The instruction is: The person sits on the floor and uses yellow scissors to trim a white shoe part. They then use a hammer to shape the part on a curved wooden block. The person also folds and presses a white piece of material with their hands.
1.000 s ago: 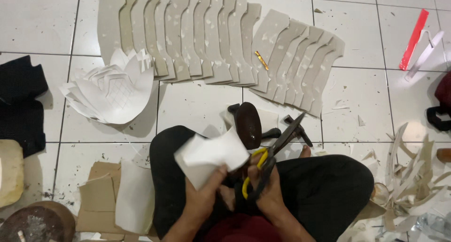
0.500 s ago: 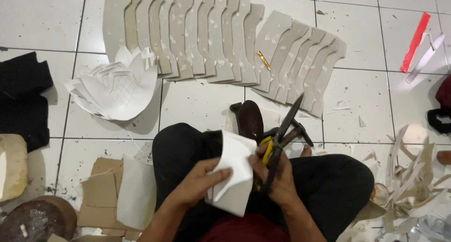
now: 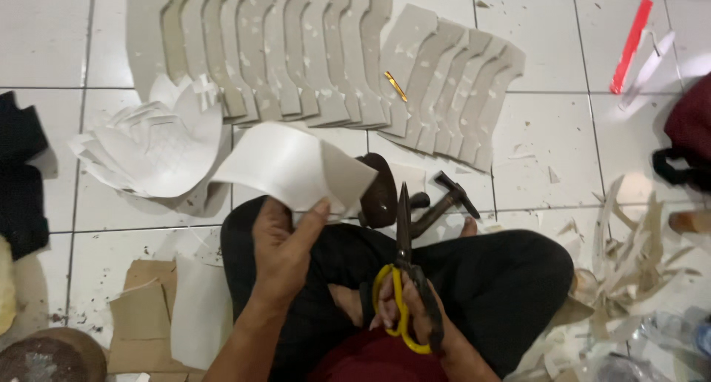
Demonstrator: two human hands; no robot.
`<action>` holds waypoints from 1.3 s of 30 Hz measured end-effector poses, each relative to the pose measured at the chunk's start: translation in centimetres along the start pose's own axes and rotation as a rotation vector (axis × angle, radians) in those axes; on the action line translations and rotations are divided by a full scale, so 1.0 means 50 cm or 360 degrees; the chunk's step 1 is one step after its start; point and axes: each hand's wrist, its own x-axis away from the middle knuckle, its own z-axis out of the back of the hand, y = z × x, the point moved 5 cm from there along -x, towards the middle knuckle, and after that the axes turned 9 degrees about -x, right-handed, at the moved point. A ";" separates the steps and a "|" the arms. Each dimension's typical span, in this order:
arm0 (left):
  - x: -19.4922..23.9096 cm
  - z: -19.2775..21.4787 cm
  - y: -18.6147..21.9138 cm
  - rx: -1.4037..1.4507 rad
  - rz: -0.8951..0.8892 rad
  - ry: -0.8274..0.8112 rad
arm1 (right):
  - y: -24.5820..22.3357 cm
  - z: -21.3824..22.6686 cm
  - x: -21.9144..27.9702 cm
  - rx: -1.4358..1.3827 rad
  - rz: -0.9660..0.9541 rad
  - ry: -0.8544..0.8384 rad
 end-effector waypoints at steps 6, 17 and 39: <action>0.017 0.009 -0.041 0.0063 -0.0014 -0.0059 | -0.030 -0.039 -0.015 -0.0191 -0.0142 -0.0111; 0.051 -0.043 -0.073 -0.0076 0.0487 -0.0505 | -0.086 -0.115 -0.041 0.1871 -0.0429 0.0531; 0.049 -0.037 -0.080 0.0162 0.0274 -0.0238 | -0.028 -0.083 -0.027 0.0250 -0.0432 -0.0189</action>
